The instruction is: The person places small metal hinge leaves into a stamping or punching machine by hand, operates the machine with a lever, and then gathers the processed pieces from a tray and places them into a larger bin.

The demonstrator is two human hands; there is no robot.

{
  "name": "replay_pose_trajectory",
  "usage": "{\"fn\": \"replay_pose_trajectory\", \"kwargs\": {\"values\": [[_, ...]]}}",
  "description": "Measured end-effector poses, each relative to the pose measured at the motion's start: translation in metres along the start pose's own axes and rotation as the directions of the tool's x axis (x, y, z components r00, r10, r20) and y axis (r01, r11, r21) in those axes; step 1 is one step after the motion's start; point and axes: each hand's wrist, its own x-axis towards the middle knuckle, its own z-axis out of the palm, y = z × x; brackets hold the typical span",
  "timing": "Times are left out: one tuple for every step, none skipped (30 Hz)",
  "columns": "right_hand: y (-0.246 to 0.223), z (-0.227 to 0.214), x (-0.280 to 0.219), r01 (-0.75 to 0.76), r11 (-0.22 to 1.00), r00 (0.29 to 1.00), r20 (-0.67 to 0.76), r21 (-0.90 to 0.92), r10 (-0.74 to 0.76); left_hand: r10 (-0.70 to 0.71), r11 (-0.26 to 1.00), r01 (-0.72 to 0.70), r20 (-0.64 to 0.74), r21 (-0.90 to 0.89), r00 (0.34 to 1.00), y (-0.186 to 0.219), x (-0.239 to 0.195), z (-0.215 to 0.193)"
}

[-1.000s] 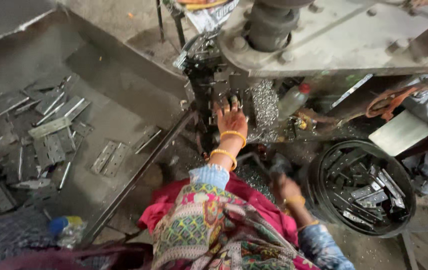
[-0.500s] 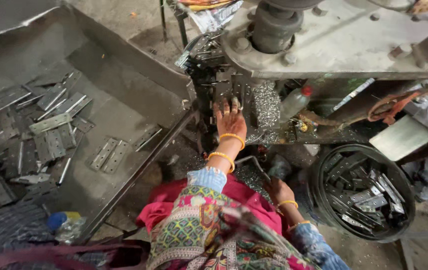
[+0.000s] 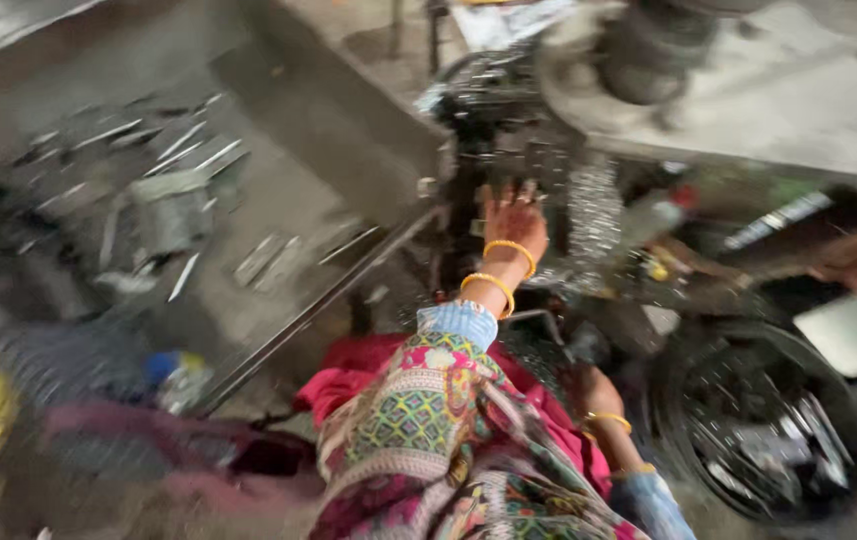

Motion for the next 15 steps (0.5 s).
{"fn": "replay_pose_trajectory", "kwargs": {"values": [[0.006, -0.012, 0.001, 0.022, 0.993, 1.000, 0.001, -0.119, -0.022, 0.008, 0.972, -0.026, -0.078, -0.235, 0.997, -0.018, -0.013, -0.012], [0.004, -0.022, 0.000, 0.036, 0.974, 0.999, -0.010, -0.225, -0.039, -0.023, 0.935, -0.040, -0.171, -0.353, 0.985, -0.040, -0.028, -0.023], [-0.006, -0.022, 0.002, 0.066, 0.973, 0.998, 0.007, -0.221, -0.066, -0.088, 0.906, -0.032, -0.261, -0.422, 0.961, -0.066, -0.044, -0.032], [-0.010, -0.024, -0.003, 0.027, 0.966, 0.999, -0.039, -0.256, -0.038, -0.165, 0.890, 0.001, -0.318, -0.457, 0.934, -0.092, -0.062, -0.038], [-0.015, -0.022, -0.004, -0.014, 0.957, 0.996, -0.085, -0.289, -0.011, -0.251, 0.892, 0.092, -0.317, -0.442, 0.915, -0.125, -0.077, -0.041], [-0.017, -0.018, -0.005, -0.013, 0.957, 0.997, -0.078, -0.289, -0.010, -0.347, 0.886, 0.252, -0.197, -0.390, 0.917, -0.158, -0.093, -0.043], [-0.018, -0.011, -0.003, -0.023, 0.971, 0.999, -0.030, -0.238, 0.016, -0.420, 0.840, 0.424, 0.089, -0.338, 0.903, -0.194, -0.104, -0.045], [-0.016, -0.008, -0.001, -0.033, 0.981, 0.999, 0.018, -0.189, 0.037, -0.506, 0.821, 0.532, 0.167, -0.209, 0.846, -0.219, -0.112, -0.044], [-0.011, -0.006, 0.000, -0.031, 0.981, 0.999, 0.024, -0.190, 0.036, -0.471, 0.821, 0.538, 0.308, -0.190, 0.827, -0.244, -0.119, -0.042], [-0.008, -0.006, 0.006, -0.039, 0.979, 0.998, 0.047, -0.198, 0.049, -0.430, 0.823, 0.542, 0.435, -0.172, 0.791, -0.264, -0.122, -0.039], [-0.006, -0.006, 0.013, -0.046, 0.978, 0.996, 0.070, -0.206, 0.062, -0.434, 0.821, 0.544, 0.430, -0.171, 0.791, -0.272, -0.131, -0.034], [-0.004, -0.003, 0.017, -0.050, 0.979, 0.996, 0.068, -0.200, 0.065, -0.388, 0.844, 0.472, 0.318, -0.254, 0.865, -0.274, -0.145, -0.030], [-0.004, 0.001, 0.021, -0.025, 0.981, 0.999, 0.026, -0.195, 0.031, -0.339, 0.863, 0.387, 0.195, -0.326, 0.920, -0.277, -0.151, -0.027], [0.004, 0.005, 0.013, -0.016, 0.980, 1.000, -0.011, -0.198, 0.014, -0.325, 0.864, 0.379, 0.208, -0.332, 0.923, -0.277, -0.153, -0.025], [0.011, 0.009, 0.002, -0.034, 0.979, 0.999, -0.010, -0.200, 0.033, -0.377, 0.852, 0.434, 0.229, -0.294, 0.897, -0.278, -0.150, -0.028]]}}
